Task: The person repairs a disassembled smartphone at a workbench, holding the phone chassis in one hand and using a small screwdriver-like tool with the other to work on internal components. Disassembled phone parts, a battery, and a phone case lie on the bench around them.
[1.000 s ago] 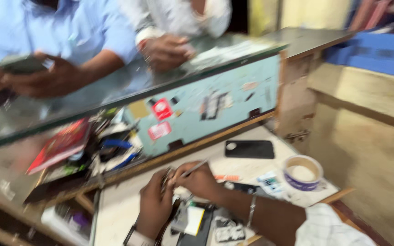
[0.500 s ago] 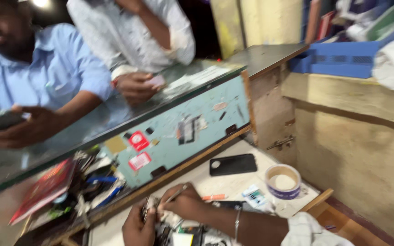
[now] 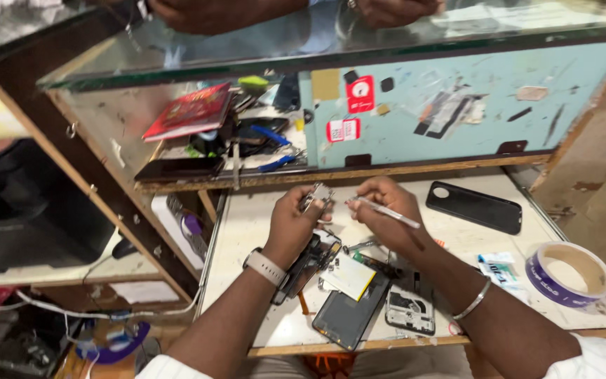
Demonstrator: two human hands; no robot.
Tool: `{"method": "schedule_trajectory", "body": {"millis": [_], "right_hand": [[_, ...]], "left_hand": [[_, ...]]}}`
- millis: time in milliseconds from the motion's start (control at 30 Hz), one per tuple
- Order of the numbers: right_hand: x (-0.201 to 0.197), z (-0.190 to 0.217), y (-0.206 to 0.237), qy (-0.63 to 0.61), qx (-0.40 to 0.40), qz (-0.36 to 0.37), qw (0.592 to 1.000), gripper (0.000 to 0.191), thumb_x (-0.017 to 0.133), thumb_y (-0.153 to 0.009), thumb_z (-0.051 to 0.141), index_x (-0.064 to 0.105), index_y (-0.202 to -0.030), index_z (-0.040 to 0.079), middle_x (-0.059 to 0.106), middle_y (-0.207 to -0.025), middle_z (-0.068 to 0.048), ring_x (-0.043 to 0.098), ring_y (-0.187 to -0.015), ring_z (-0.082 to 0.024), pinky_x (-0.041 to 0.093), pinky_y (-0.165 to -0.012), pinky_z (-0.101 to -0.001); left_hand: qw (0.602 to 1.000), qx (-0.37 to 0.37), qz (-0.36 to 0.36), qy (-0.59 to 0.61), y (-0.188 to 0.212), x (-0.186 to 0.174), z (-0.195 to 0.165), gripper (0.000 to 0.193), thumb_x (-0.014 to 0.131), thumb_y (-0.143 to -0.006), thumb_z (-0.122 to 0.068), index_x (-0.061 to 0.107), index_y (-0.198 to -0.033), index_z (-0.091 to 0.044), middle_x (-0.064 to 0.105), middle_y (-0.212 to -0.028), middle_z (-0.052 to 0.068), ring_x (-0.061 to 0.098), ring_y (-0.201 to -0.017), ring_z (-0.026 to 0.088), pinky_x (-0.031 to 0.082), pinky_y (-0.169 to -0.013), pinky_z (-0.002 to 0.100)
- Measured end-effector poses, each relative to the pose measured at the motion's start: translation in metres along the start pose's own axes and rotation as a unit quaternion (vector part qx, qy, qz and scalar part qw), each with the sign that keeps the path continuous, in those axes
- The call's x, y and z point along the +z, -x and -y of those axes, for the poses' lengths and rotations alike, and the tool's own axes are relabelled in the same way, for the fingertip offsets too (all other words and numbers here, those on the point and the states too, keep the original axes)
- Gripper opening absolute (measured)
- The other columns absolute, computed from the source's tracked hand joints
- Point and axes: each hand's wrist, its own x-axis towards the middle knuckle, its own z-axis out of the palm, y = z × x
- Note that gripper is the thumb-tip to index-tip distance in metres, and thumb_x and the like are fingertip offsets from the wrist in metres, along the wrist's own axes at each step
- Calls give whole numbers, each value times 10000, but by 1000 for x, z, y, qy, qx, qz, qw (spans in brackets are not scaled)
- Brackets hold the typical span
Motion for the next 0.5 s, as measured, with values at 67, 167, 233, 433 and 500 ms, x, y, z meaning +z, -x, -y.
{"method": "schedule_trajectory", "body": {"millis": [67, 167, 233, 433, 500], "right_hand": [[2, 6, 2, -37, 14, 5, 999, 222, 722, -871, 98, 656, -1063, 9, 769, -879, -71, 726, -776, -80, 572, -685, -247], [0, 7, 4, 32, -50, 4, 998, 221, 784, -856, 109, 750, -1053, 13, 785, -938, -51, 705, -822, -64, 567, -725, -220], [0, 3, 5, 64, -71, 8, 995, 219, 813, -850, 129, 794, -1046, 32, 789, -952, -40, 682, -826, -56, 552, -723, -213], [0, -4, 1, 23, -47, 23, 998, 203, 802, -857, 112, 794, -1048, 45, 788, -954, -32, 668, -818, -56, 539, -707, -214], [0, -3, 1, -10, -34, 34, 999, 207, 793, -858, 100, 789, -1058, 45, 787, -955, -30, 668, -821, -53, 538, -708, -212]], "left_hand": [[1000, 0, 6, 2, 0, 0, 0, 256, 608, -984, -75, 591, -1223, 16, 762, -1022, 100, 726, -785, 125, 574, -628, 251], [1000, 10, 16, 5, 0, 1, -1, 258, 618, -988, -82, 595, -1227, 12, 760, -1023, 95, 724, -785, 119, 567, -626, 243], [1000, 15, 19, -3, 1, 2, -2, 263, 622, -987, -90, 594, -1233, -2, 758, -1020, 90, 723, -785, 114, 566, -627, 241], [999, 13, 33, -11, 4, 3, -6, 259, 620, -987, -103, 602, -1228, -9, 762, -1021, 81, 733, -804, 111, 561, -633, 241], [999, 14, 35, -14, 5, 4, -8, 259, 620, -989, -102, 603, -1228, -3, 759, -1025, 81, 737, -813, 114, 566, -640, 244]]}}
